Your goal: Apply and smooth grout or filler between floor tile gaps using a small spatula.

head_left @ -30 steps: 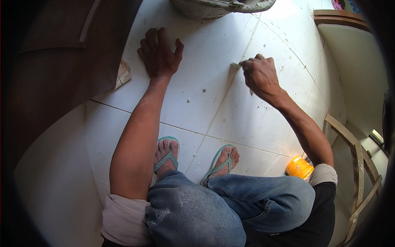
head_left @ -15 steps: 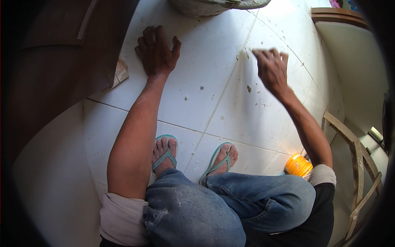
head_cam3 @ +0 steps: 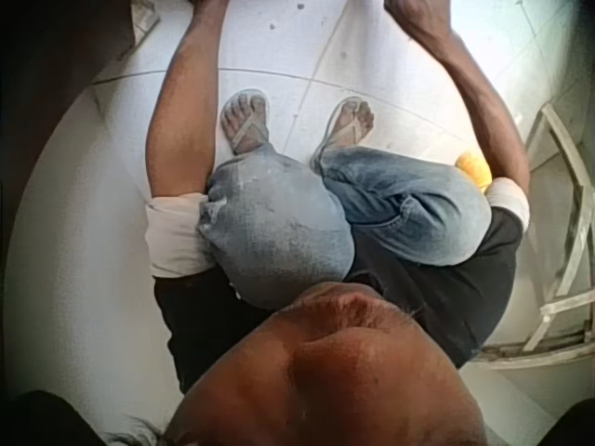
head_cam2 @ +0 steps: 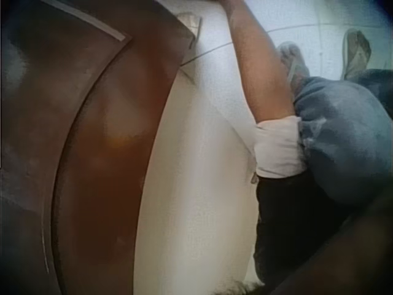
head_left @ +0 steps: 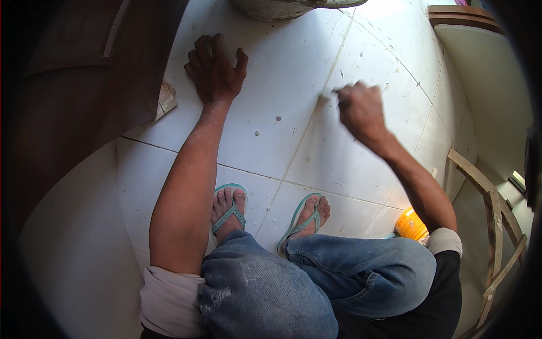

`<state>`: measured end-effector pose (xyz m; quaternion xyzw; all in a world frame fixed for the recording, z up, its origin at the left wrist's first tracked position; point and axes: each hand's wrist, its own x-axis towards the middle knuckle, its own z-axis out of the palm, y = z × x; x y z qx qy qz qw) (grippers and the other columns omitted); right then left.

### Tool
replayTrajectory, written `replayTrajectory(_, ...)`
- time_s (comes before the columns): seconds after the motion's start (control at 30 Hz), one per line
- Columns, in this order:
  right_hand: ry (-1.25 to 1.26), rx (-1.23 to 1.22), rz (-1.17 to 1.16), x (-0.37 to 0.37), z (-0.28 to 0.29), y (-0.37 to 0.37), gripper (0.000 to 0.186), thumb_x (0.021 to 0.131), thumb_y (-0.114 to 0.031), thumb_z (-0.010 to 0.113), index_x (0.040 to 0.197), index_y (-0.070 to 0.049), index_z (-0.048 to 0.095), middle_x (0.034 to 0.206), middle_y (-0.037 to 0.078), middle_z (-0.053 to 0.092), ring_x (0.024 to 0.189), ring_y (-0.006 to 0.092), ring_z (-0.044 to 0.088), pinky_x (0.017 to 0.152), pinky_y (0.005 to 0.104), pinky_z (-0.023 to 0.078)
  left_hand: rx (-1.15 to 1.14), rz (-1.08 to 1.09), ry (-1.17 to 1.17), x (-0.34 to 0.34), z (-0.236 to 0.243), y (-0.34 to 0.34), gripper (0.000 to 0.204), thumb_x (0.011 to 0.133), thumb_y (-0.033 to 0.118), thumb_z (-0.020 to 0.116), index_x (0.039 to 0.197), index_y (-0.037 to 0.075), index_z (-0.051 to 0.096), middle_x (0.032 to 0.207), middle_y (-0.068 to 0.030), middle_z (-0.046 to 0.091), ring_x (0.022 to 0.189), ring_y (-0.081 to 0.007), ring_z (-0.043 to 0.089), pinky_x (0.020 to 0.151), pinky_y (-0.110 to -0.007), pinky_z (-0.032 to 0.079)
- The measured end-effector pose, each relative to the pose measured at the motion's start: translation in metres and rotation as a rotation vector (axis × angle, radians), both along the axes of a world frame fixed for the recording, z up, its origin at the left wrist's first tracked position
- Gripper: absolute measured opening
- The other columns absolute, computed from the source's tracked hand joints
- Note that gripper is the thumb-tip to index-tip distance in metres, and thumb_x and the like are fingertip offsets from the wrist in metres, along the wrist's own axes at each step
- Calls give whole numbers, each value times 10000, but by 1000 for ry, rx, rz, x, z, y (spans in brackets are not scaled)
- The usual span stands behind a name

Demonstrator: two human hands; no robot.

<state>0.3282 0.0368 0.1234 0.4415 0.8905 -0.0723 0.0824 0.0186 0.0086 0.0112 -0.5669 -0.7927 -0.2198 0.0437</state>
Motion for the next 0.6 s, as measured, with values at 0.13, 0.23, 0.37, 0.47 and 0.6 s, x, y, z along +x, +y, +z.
replayTrajectory(0.13,96,73,-162,29,-6,50,237,884,-71,619,985,-102,831,859,98,747,881,305,676,754,486,428,9,-2,5,3,0,4,523,961,452,698,1356,141,555,1397,-127,549,1196,-371,572,933,-573,481)
replayTrajectory(0.23,27,-100,-30,14,-10,12,247,880,-71,615,992,-86,834,926,120,779,883,306,673,782,474,442,9,0,3,0,-1,1,522,959,448,701,1355,142,554,1396,-128,549,1195,-370,574,923,-573,485)
replayTrajectory(0.37,116,-151,-83,7,-2,14,271,894,-67,640,1055,-122,851,925,93,793,884,284,675,794,454,435,4,3,8,-1,1,1,524,957,444,704,1356,142,553,1395,-129,551,1201,-370,574,927,-573,484)
replayTrajectory(0.47,254,188,30,15,-10,61,322,1006,-89,642,1262,-203,800,1167,-27,812,991,217,654,887,430,412,4,3,10,0,1,3,520,956,442,705,1353,142,556,1395,-129,553,1202,-370,574,928,-574,483)
replayTrajectory(0.6,35,328,302,81,-58,74,421,1032,-142,646,1437,-240,705,1470,-95,702,1212,202,629,1101,453,346,-78,2,0,-1,-4,0,586,953,485,668,1394,116,552,1461,-147,520,1244,-349,529,975,-532,439)
